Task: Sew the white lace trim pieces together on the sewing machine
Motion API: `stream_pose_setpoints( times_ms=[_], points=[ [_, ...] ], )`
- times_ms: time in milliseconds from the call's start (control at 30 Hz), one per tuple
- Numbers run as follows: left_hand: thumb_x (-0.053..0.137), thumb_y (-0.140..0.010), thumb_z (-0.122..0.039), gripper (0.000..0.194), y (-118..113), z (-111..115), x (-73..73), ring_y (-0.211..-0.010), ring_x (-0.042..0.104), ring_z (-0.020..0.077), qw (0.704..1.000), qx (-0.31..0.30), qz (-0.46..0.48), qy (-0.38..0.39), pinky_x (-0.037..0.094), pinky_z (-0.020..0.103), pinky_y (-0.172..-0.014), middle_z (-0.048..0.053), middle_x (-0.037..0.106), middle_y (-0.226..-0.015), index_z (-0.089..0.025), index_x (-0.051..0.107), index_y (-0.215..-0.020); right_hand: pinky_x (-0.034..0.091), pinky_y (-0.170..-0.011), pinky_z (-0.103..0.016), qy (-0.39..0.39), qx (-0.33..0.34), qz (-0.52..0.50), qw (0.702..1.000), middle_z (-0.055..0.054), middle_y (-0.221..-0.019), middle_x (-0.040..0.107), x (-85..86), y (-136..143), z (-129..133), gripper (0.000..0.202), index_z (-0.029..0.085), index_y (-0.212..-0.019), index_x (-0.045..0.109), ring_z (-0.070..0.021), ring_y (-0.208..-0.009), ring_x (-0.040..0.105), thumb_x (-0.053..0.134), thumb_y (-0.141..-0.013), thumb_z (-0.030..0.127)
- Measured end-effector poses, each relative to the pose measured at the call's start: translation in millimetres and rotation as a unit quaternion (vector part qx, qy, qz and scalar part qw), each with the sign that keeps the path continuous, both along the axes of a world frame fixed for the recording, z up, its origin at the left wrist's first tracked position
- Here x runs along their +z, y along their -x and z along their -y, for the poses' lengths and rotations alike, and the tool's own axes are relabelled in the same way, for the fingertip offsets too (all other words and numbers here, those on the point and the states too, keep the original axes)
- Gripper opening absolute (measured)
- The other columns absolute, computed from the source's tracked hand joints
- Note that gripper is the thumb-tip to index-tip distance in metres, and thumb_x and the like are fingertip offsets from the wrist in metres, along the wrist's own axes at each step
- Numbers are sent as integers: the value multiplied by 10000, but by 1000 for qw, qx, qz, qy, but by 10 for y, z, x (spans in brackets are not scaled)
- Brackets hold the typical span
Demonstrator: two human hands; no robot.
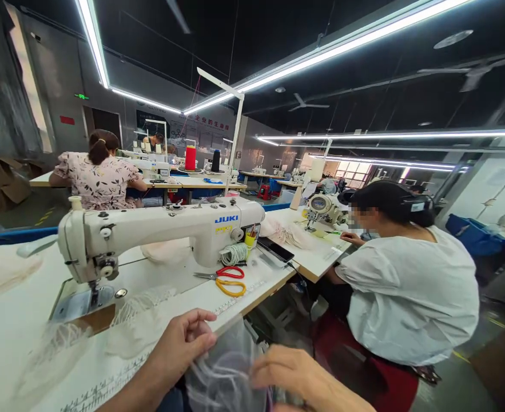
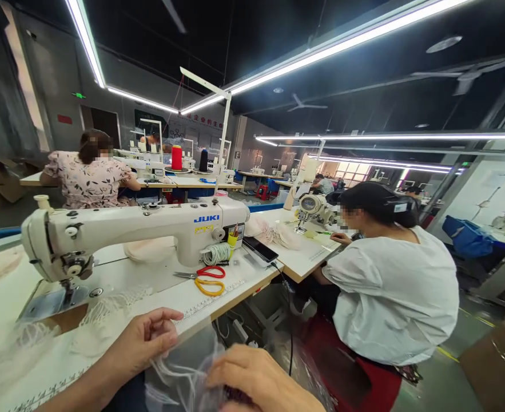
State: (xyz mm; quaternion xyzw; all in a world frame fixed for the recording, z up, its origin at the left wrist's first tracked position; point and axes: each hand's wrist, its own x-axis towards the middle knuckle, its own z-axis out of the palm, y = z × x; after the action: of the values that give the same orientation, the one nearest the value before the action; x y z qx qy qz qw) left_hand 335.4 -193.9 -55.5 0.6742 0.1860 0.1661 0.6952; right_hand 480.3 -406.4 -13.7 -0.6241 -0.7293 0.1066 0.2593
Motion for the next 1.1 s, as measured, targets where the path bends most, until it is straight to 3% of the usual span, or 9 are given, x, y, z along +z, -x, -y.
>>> stream_pose_setpoints(
  times_ms=[67, 167, 233, 300, 400, 500, 700, 933, 1100],
  points=[
    [697, -662, -338, 304, 190, 34, 54, -559, 496, 125, 998, 14, -12, -65, 368, 238, -580, -27, 591, -628, -156, 646, -900, 459, -846, -264, 93, -33, -5, 995, -37, -1025, 658, -87, 68, 34, 334, 306, -1136, 593, -196, -923, 619, 629, -817, 396],
    [566, -743, -185, 248, 425, 159, 94, -689, 572, 160, 968, -17, -36, -248, 396, 247, -669, -4, 666, -735, -200, 687, -958, 433, -888, -284, 66, -97, -76, 990, -68, -1107, 607, -219, 230, -219, 583, 259, -1240, 503, -208, -981, 579, 684, -734, 485],
    [513, -764, -151, 294, 545, 234, 112, -740, 594, 170, 934, -46, -43, -352, 408, 249, -708, 13, 682, -784, -203, 687, -995, 371, -969, -314, 16, -47, -115, 992, -123, -1284, 479, -302, 361, -520, 836, 200, -1340, 383, -239, -1149, 467, 742, -651, 510],
    [500, -776, -144, 288, 657, 261, 147, -790, 606, 176, 922, -45, -47, -382, 412, 245, -749, 24, 693, -824, -198, 692, -983, 374, -944, -300, 23, 24, -152, 988, -96, -1192, 545, -365, 492, -815, 770, 187, -1286, 455, -224, -1080, 498, 750, -645, 494],
    [520, -796, -180, 232, 828, 207, 212, -790, 617, 168, 936, -5, -78, -344, 425, 226, -745, 11, 709, -836, -212, 703, -936, 415, -709, -214, 79, 57, -209, 973, 20, -733, 595, -408, 649, -1091, 342, 171, -929, 646, -129, -707, 532, 683, -741, 454],
    [569, -784, -253, 244, 971, 109, 208, -710, 605, 158, 959, 33, -105, -263, 436, 214, -656, 0, 701, -808, -219, 685, -996, 314, -495, -175, 85, 34, -285, 954, 58, -533, 450, -420, 739, -1156, 333, 139, -741, 620, -76, -506, 405, 611, -798, 467],
    [573, -744, -290, 245, 1063, 46, 52, -639, 495, 144, 982, 35, -124, -141, 376, 218, -588, -13, 562, -655, -147, 684, -909, 267, -437, -178, 68, -15, -334, 940, 59, -457, 405, -429, 791, -1111, 373, 138, -700, 564, -68, -425, 364, 512, -859, 471],
    [532, -763, -309, 248, 1051, 56, 113, -559, 425, 122, 982, 32, -152, -106, 308, 213, -525, -36, 459, -580, -122, 674, -842, 281, -431, -178, 80, -20, -312, 947, 52, -467, 447, -469, 785, -1176, 352, 166, -718, 523, -75, -420, 378, 467, -883, 471],
    [526, -784, -476, 330, 1137, 106, -138, -537, 388, 112, 983, 47, -140, -105, 294, 202, -496, -38, 444, -578, -159, 599, -727, 377, -553, -199, 86, -63, -210, 972, -4, -608, 530, -560, 704, -1025, 331, 193, -711, 576, -138, -627, 509, 475, -873, 463]
  ],
)
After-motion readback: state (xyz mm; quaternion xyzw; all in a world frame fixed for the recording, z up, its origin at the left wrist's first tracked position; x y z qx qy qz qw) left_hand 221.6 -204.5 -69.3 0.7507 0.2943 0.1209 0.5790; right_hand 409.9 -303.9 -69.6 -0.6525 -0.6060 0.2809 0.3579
